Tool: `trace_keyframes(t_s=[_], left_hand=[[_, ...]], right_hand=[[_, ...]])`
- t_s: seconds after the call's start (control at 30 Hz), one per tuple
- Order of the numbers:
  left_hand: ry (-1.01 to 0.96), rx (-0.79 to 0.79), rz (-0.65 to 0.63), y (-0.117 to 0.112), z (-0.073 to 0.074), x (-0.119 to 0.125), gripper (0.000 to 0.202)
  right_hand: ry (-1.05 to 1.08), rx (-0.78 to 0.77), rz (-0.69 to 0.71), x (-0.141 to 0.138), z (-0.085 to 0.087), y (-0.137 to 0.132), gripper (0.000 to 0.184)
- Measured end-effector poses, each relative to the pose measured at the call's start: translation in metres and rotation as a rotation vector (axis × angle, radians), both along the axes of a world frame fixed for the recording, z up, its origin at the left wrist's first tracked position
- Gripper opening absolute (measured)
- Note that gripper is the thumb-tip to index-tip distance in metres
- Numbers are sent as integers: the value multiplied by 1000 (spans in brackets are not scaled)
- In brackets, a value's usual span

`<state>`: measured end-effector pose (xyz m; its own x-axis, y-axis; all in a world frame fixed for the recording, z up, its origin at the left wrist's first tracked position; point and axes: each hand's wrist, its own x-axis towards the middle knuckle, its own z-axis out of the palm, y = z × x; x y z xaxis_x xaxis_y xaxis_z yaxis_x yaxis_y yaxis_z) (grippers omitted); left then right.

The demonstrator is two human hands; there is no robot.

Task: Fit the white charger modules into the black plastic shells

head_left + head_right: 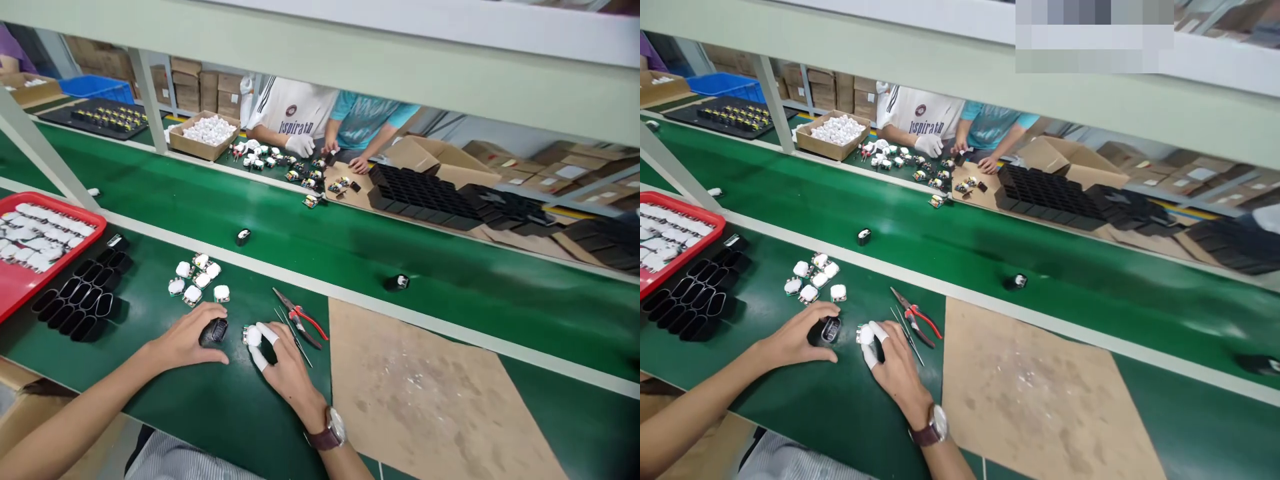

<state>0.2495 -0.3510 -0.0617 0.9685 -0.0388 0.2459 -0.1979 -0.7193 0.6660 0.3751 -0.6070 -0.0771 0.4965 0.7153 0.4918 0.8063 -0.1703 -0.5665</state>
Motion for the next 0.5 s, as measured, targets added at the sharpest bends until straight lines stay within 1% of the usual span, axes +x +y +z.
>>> trace_keyframes(t_s=[0.03,0.1,0.17,0.3,0.4,0.5], left_hand=[[62,-17,1,0,0,-3,81],[165,-52,-6,-2,0,-6,78],[193,-90,-25,-6,-2,-6,73],[105,-109,-76,-12,-4,-2,74],[40,-85,-94,-13,-4,-3,77],[26,-71,-101,-12,-3,-5,79]], right_hand=[[21,26,-4,-2,3,0,52],[64,58,7,-6,12,1,52],[84,64,44,-13,21,3,55],[17,46,87,-25,33,9,64],[-42,10,81,-30,34,11,68],[-56,-13,90,-31,34,12,69]])
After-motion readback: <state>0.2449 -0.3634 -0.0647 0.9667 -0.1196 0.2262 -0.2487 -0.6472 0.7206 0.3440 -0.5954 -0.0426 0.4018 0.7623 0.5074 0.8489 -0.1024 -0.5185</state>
